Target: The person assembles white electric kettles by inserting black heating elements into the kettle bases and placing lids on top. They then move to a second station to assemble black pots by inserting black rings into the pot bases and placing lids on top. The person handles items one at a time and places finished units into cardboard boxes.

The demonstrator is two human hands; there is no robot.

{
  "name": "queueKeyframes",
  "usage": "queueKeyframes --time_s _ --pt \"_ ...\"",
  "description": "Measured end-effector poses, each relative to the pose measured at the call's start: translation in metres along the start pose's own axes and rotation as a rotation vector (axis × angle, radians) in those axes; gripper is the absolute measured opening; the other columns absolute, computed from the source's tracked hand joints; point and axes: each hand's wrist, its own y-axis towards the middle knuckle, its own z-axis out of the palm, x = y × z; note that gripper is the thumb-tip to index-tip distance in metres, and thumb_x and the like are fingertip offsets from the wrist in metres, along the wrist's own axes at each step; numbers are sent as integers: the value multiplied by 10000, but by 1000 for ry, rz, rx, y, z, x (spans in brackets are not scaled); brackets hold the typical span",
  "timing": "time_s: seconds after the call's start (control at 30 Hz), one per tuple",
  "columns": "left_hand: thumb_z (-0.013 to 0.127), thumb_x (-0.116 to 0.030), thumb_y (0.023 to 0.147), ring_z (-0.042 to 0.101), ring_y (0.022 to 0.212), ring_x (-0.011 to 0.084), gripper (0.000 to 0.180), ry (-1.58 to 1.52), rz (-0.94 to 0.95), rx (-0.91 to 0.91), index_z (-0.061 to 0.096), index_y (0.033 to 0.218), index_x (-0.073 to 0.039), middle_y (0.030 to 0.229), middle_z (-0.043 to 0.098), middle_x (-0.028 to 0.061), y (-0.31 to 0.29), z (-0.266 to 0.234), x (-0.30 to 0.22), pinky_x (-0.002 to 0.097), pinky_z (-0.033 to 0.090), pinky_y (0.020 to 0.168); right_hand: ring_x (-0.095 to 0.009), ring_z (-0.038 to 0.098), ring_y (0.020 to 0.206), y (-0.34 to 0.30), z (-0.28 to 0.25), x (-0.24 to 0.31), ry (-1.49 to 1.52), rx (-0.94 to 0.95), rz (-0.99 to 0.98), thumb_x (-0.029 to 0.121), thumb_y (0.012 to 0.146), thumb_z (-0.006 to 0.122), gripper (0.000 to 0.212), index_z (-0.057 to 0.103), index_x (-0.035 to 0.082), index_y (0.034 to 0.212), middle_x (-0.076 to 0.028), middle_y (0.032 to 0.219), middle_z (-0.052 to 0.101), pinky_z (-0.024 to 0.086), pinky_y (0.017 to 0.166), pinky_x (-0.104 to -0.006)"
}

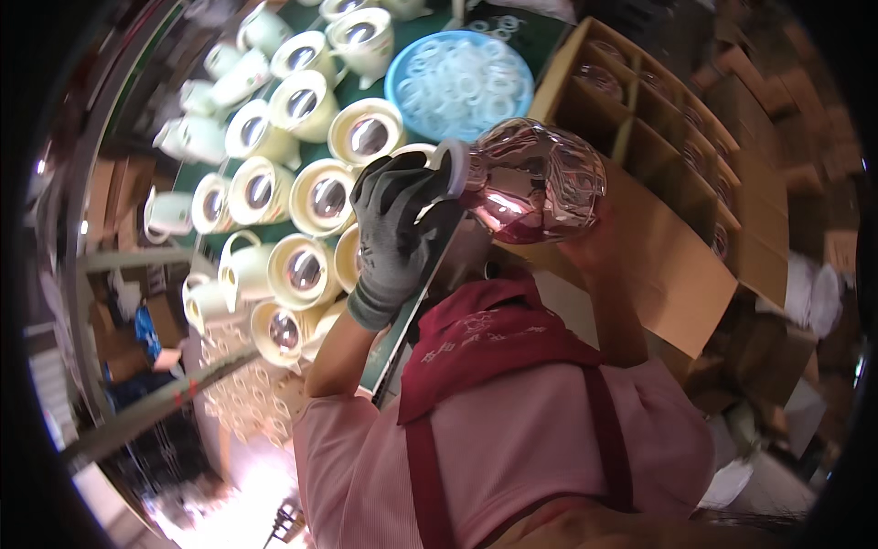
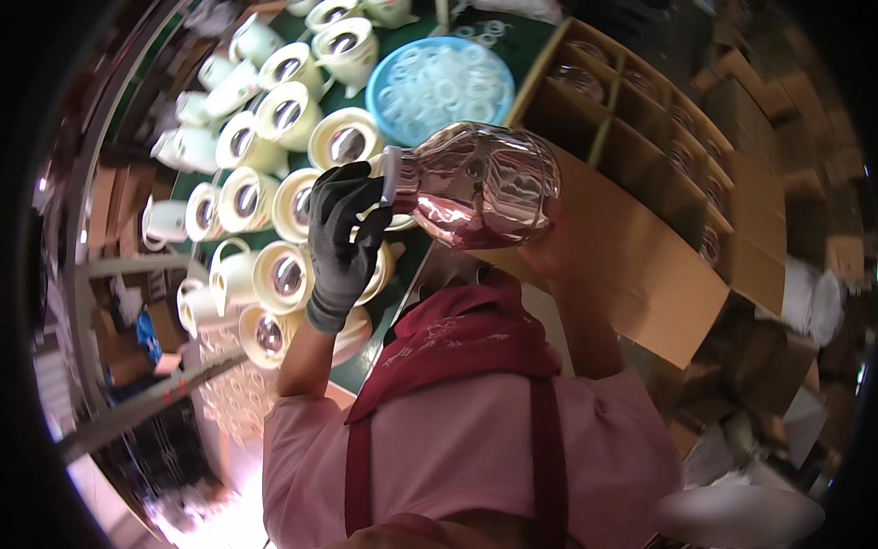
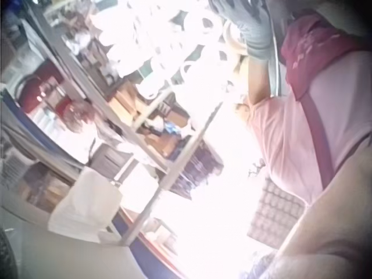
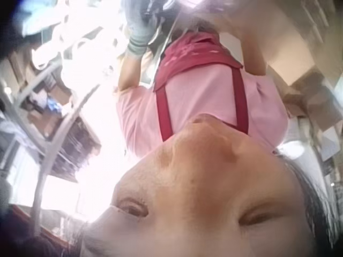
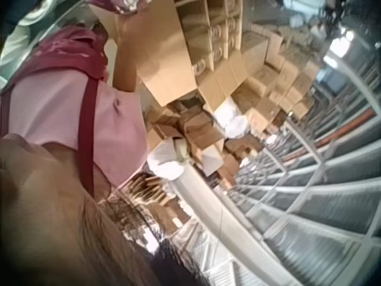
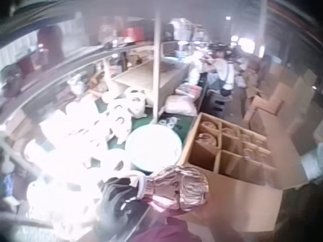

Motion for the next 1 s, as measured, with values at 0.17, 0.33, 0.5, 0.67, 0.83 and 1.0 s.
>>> queueKeyframes --time_s 0.17,0.33,0.5,0.67,0.83,1.0 --pt "849 -224 658 586 1039 327 557 166 -75 -74 679 1174 -98 1091 642 85 -25 -40 -7 454 425 927 -334 538 1277 16 49 -43 332 188 173 405 960 518 599 463 16 1413 -162 1400 541 395 1129 -514" --pt "804 -34 713 620 1043 336 593 229 -295 -180 625 1278 -60 1162 655 164 -53 -37 -29 409 487 909 -340 450 1358 14 52 -79 214 17 272 527 935 516 713 398 78 1476 -133 1479 460 357 1140 -551" --pt "775 -141 760 451 1278 399 794 297 -363 -121 440 1472 -34 1393 466 238 -75 -35 -42 468 397 1040 -375 332 1431 7 55 -106 323 147 486 656 901 464 814 278 207 1555 -120 1587 296 296 1133 -634" --pt "675 -58 821 518 1285 294 648 -200 -796 -527 464 1431 -2 1374 545 170 -155 -78 -3 373 457 1022 -355 226 1490 0 51 -120 531 211 630 723 876 368 824 284 266 1557 -72 1603 280 160 1163 -668" --pt "622 -76 743 553 1188 313 576 781 -719 404 605 1317 -135 1286 591 141 -310 -127 75 455 423 991 -319 307 1442 -1 41 -99 225 43 567 638 876 468 769 366 216 1512 -62 1539 375 200 1136 -654" --pt "683 -134 700 557 1017 335 400 1068 -584 483 673 1097 -183 1042 561 121 -346 -126 84 478 424 884 -298 359 1399 12 25 -125 79 248 636 527 881 531 729 383 160 1493 -82 1503 407 250 1129 -583"
